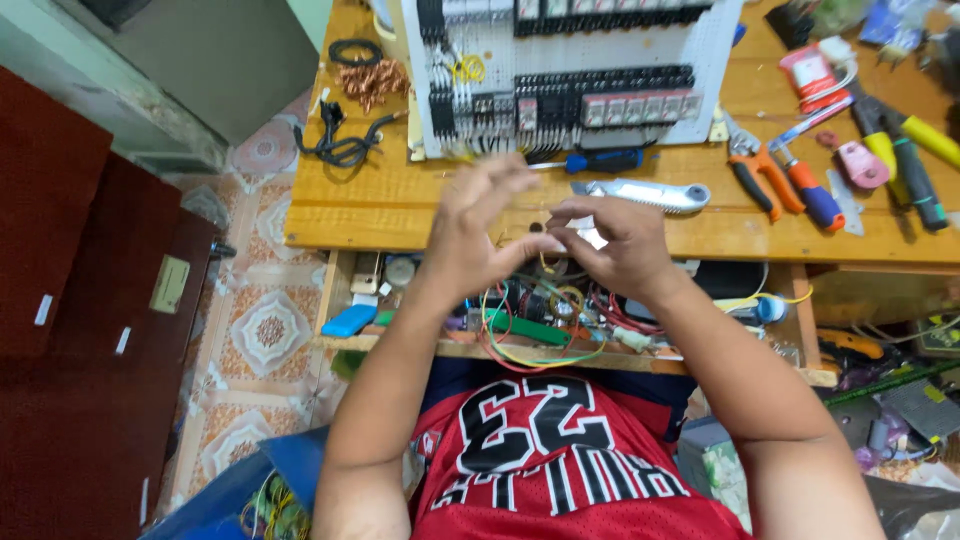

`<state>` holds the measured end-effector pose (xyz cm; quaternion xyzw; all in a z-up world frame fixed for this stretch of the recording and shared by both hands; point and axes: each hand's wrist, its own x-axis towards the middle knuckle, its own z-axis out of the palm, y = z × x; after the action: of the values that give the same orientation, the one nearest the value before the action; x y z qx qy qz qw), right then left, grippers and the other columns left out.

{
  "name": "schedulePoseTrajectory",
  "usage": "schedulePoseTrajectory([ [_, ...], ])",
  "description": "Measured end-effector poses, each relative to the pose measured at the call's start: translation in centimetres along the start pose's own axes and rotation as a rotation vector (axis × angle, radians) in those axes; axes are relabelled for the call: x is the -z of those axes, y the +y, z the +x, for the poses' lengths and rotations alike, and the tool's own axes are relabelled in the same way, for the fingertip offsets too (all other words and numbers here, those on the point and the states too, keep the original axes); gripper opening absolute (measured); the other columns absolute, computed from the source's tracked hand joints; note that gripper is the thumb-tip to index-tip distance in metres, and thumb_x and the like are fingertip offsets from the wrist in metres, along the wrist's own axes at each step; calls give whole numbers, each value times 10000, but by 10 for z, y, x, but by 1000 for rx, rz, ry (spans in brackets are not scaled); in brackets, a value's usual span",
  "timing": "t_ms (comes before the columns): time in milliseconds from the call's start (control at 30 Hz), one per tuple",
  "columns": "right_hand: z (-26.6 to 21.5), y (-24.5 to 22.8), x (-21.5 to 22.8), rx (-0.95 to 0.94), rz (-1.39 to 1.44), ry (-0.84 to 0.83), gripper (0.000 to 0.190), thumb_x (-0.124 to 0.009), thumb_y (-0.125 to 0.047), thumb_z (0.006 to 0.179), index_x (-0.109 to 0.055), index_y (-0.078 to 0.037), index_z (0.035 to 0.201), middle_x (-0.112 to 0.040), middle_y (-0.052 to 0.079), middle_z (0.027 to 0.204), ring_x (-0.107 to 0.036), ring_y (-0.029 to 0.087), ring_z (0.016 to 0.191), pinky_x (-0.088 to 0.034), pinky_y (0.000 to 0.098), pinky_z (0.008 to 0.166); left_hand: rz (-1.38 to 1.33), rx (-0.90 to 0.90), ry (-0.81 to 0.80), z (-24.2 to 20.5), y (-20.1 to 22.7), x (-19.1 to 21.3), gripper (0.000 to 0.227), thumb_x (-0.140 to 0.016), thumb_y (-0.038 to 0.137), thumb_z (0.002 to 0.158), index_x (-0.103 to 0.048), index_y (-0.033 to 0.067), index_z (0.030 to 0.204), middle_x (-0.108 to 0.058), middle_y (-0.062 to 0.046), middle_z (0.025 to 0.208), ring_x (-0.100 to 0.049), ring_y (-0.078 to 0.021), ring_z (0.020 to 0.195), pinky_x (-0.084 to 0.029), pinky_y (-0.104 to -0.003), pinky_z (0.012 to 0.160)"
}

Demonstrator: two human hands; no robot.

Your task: Preparing and connecting electrical wires to a relay control board on a workbench

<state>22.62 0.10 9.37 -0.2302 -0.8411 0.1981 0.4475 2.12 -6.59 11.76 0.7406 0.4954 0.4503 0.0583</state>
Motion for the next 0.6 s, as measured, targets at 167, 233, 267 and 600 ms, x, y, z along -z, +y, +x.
schedulePoseTrajectory([
  [167, 1, -5, 1, 3, 45, 63, 206, -846, -115, 840, -786, -165, 1030, -552, 13, 553, -486, 202, 447, -451, 326, 485, 130, 47, -36, -11, 4, -16, 592, -749, 579, 856, -665, 180, 1285, -444, -165, 1523, -478, -420, 1362, -418, -576, 1066],
  [233, 0, -6, 1, -6, 72, 69, 197, -838, -103, 848, -788, -162, 1029, -595, 8, 572, -501, 195, 447, -440, 323, 471, 191, 47, 27, -10, 12, -8, 623, -722, 633, 856, -665, 181, 1281, -316, -247, 1610, -360, -483, 1451, -340, -646, 1151],
  [267, 0, -7, 0, 0, 94, 79, 189, -828, -80, 857, -785, -150, 1027, -670, -6, 644, -488, 190, 442, -444, 303, 474, 158, 125, 60, -11, 13, -4, 570, -735, 570, 880, -666, 170, 1281, -343, -249, 1592, -376, -478, 1444, -335, -669, 1139],
  [600, 0, -13, -5, 84, 103, 34, 175, -812, -36, 858, -777, -109, 1013, -787, 46, 824, -710, 285, 636, -559, 374, 586, -265, 247, -90, -31, -34, -31, 142, -752, 347, 922, -797, 279, 1038, -646, 15, 734, -609, -180, 613, -511, -313, 650],
])
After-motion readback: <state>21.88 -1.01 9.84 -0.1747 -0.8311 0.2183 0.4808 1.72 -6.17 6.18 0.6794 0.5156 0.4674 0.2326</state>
